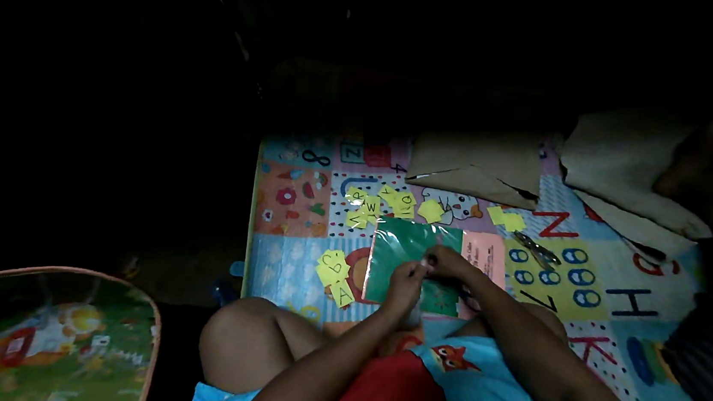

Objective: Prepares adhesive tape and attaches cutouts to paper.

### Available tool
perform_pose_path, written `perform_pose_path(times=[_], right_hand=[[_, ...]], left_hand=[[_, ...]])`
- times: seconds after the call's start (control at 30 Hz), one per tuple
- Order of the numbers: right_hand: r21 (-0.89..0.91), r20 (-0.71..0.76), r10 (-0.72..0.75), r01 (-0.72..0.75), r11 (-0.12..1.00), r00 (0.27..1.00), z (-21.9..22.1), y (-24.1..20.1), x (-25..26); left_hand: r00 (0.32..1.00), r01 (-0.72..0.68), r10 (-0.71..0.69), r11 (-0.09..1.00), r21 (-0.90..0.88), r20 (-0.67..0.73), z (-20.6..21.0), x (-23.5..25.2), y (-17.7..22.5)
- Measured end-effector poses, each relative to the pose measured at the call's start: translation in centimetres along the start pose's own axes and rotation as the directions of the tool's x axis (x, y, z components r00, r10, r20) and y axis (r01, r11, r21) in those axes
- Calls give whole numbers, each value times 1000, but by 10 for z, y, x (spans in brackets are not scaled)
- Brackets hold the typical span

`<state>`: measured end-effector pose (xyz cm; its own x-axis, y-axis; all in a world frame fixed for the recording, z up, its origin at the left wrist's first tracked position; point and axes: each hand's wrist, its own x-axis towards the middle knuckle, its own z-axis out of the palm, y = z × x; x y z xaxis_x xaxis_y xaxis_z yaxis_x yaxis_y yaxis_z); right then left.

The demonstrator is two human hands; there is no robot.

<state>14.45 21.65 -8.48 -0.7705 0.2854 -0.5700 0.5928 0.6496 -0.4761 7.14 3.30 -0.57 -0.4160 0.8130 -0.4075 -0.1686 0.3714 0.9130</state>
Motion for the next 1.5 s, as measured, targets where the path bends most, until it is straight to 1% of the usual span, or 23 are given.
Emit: perform_pose_path(times=[0.03, 0.1, 0.17, 0.23, 0.37, 0.43, 0.47, 0.53, 0.57, 0.67, 0.73, 0.8, 0.87, 0.93, 1.0, 1.03, 1.1, 1.3, 1.4, 1.5], right_hand=[[-91, 45, 8, -4, 996, 999, 3, 1, -6], [-204, 85, 55, -36, 978, 995, 7, -1, -17], [-255, 67, 85, -65, 965, 994, 10, -2, -24], [-255, 38, 137, -123, 959, 990, 12, -2, -30], [-200, -89, 271, -283, 938, 959, 10, 10, -41], [-181, -196, 327, -362, 914, 924, 10, 16, -47], [-152, -255, 327, -372, 916, 910, 10, 16, -47], [-87, -327, 270, -313, 946, 906, 8, 2, -45], [-69, -321, 220, -255, 965, 921, 7, -10, -40], [-27, -193, -10, 5, 1000, 981, 17, -52, -18], [18, -100, -144, 147, 989, 984, 30, -80, -5], [29, -36, -242, 243, 970, 970, 39, -104, 7], [-18, 26, -324, 324, 946, 946, 44, -116, 21], [-58, 5, -413, 412, 909, 911, 50, -119, 38], [-95, -40, -503, 498, 862, 863, 60, -120, 53], [-125, -46, -537, 528, 840, 842, 63, -121, 59], [-166, -18, -563, 552, 817, 827, 68, -125, 64], [-232, 54, -599, 594, 771, 799, 76, -137, 66], [-269, 46, -609, 597, 756, 792, 82, -134, 69], [-275, 29, -615, 598, 753, 788, 85, -133, 68]], left_hand=[[1000, -10, 10, 1000, -4, 2, 1, -1, 1], [1000, -28, 29, 1000, -11, 1, 3, -2, -1], [999, -34, 34, 999, -16, -1, 3, -3, -3], [999, -40, 40, 999, -28, 6, 3, -6, -4], [1000, -10, 10, 999, -53, -5, 0, -14, 0], [1000, 8, -7, 999, -51, 23, -3, -25, 0], [999, 8, -6, 999, -42, 41, -6, -31, -1], [998, 10, -8, 999, -32, 61, -14, -43, -3], [998, 7, -5, 999, -40, 57, -19, -48, -4], [1000, 19, -18, 995, -98, 12, -29, -54, 0], [1000, 22, -23, 995, -101, -6, -30, -58, 3], [999, 31, -29, 998, -59, 26, -29, -69, 2], [996, 35, -31, 998, -48, 80, -28, -78, -5], [991, 45, -39, 998, -42, 125, -28, -79, -8], [988, -2, 3, 1000, -5, 152, -30, -78, -13], [986, -50, 46, 999, 20, 159, -32, -76, -16], [981, -95, 87, 995, 41, 176, -35, -74, -22], [976, -50, 46, 999, 14, 214, -40, -71, -23], [972, -32, 18, 998, 55, 233, -40, -70, -23], [969, -51, 30, 995, 80, 243, -41, -71, -21]])
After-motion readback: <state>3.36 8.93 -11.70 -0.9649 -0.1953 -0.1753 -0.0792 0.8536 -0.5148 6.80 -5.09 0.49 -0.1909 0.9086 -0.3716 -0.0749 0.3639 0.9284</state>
